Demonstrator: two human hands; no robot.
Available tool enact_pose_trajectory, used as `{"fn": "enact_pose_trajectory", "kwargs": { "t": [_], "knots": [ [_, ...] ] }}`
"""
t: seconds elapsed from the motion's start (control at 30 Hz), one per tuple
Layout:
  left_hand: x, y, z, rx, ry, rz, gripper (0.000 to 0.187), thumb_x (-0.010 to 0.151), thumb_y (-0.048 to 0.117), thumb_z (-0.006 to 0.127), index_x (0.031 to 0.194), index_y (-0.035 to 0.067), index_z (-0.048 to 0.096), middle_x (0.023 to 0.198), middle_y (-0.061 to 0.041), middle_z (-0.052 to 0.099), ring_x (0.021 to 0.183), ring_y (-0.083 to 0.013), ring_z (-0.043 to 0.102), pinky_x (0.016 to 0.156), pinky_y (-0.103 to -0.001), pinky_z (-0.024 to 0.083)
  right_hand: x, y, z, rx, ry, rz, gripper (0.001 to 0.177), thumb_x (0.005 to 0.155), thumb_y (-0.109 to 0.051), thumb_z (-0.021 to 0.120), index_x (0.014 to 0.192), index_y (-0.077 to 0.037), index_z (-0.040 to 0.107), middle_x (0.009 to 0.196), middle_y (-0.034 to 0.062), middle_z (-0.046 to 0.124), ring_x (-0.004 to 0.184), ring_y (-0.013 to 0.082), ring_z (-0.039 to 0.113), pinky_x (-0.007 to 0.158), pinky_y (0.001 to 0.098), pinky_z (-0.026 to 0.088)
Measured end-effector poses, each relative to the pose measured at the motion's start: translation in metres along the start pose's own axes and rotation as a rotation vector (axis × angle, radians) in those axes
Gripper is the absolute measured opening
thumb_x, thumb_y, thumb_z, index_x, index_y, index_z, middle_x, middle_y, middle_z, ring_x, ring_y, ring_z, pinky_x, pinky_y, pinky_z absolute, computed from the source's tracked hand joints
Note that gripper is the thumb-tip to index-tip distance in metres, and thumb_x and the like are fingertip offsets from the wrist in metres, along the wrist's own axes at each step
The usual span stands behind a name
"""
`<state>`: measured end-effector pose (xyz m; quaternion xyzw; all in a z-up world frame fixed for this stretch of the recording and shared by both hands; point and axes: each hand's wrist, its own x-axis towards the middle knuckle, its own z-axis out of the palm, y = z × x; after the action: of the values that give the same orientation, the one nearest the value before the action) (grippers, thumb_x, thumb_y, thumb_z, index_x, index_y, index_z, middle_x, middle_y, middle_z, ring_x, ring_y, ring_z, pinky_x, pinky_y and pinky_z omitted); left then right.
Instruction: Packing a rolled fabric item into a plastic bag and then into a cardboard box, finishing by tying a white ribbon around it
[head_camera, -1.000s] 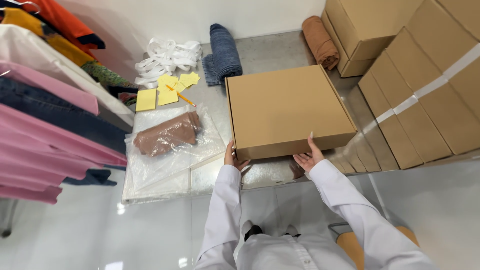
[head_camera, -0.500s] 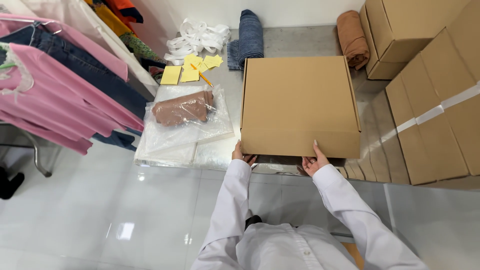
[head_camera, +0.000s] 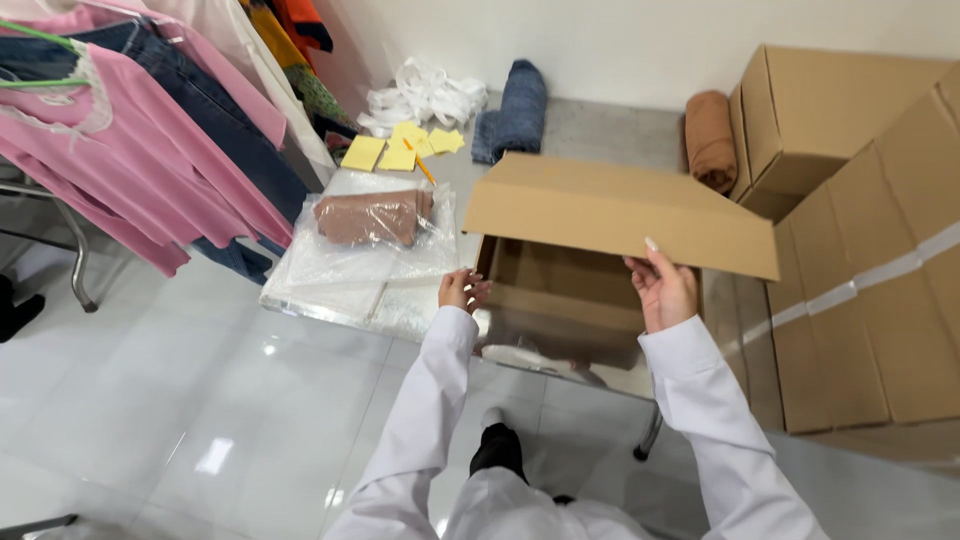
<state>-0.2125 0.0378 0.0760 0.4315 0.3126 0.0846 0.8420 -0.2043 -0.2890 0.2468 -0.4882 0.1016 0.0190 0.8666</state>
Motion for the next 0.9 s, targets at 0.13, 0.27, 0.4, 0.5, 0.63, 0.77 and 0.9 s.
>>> {"fn": "enact_pose_trajectory", "kwargs": {
  "t": [0.13, 0.27, 0.4, 0.5, 0.63, 0.77, 0.9],
  "knots": [
    [0.018, 0.044, 0.056, 0.034, -0.069, 0.144, 0.039, 0.087, 0.013, 0.074, 0.118, 0.014, 0.05, 0.105, -0.013, 0.068, 0.082, -0.0334, 0.076, 0.072, -0.041, 0.065, 0.017, -0.051, 0.038, 0.007, -0.068, -0.112, 0.021, 0.094, -0.017, 0.076, 0.103, -0.006, 0.061, 0.099, 0.0091, 0.072, 0.092, 0.024, 0.078, 0.072, 0.0234, 0.059],
    [0.034, 0.097, 0.118, 0.089, -0.164, 0.307, 0.066, 0.085, 0.013, 0.082, 0.131, 0.008, 0.035, 0.108, -0.015, 0.056, 0.082, -0.0336, 0.076, 0.08, -0.04, 0.064, 0.034, -0.094, 0.066, -0.088, -0.115, -0.224, 0.029, 0.102, -0.037, 0.066, 0.104, -0.01, 0.057, 0.106, 0.0094, 0.074, 0.096, 0.0221, 0.077, 0.075, 0.022, 0.058],
    [0.057, 0.141, 0.179, 0.127, -0.223, 0.471, 0.065, 0.088, 0.017, 0.083, 0.131, 0.005, 0.035, 0.102, -0.014, 0.056, 0.08, -0.027, 0.074, 0.077, -0.036, 0.065, 0.081, -0.114, 0.074, -0.137, -0.19, -0.267, 0.036, 0.107, -0.046, 0.053, 0.114, -0.012, 0.061, 0.119, 0.0111, 0.073, 0.1, 0.0206, 0.075, 0.075, 0.0214, 0.056],
    [0.091, 0.163, 0.212, 0.152, -0.251, 0.537, 0.055, 0.091, 0.016, 0.079, 0.128, 0.007, 0.039, 0.098, -0.011, 0.059, 0.081, -0.023, 0.072, 0.078, -0.032, 0.064, 0.119, -0.125, 0.076, -0.164, -0.18, -0.281, 0.038, 0.109, -0.046, 0.048, 0.119, -0.014, 0.064, 0.116, 0.0077, 0.074, 0.097, 0.015, 0.075, 0.072, 0.0183, 0.054],
    [0.136, 0.188, 0.254, 0.129, -0.299, 0.579, 0.052, 0.093, 0.017, 0.078, 0.126, 0.007, 0.039, 0.094, -0.009, 0.062, 0.079, -0.0216, 0.071, 0.077, -0.032, 0.065, 0.159, -0.143, 0.077, -0.166, -0.115, -0.308, 0.034, 0.109, -0.043, 0.049, 0.116, -0.015, 0.066, 0.109, 0.0054, 0.075, 0.092, 0.014, 0.074, 0.072, 0.0189, 0.053],
    [0.207, 0.183, 0.273, 0.561, -0.173, 0.679, 0.044, 0.093, 0.029, 0.076, 0.121, 0.014, 0.044, 0.085, -0.005, 0.065, 0.079, -0.0246, 0.071, 0.075, -0.038, 0.062, 0.2, -0.144, 0.069, -0.141, -0.056, -0.304, 0.028, 0.109, -0.036, 0.051, 0.114, -0.013, 0.066, 0.105, 0.0071, 0.075, 0.091, 0.0154, 0.074, 0.072, 0.0197, 0.053],
    [0.236, 0.175, 0.282, 1.358, 0.051, 0.709, 0.029, 0.1, 0.047, 0.055, 0.111, 0.022, 0.048, 0.102, -0.009, 0.075, 0.091, -0.039, 0.074, 0.08, -0.054, 0.06, 0.225, -0.138, 0.061, -0.162, 0.003, -0.28, 0.025, 0.108, -0.034, 0.053, 0.112, -0.014, 0.066, 0.103, 0.0077, 0.075, 0.091, 0.0159, 0.073, 0.072, 0.0206, 0.053]
  ]
}}
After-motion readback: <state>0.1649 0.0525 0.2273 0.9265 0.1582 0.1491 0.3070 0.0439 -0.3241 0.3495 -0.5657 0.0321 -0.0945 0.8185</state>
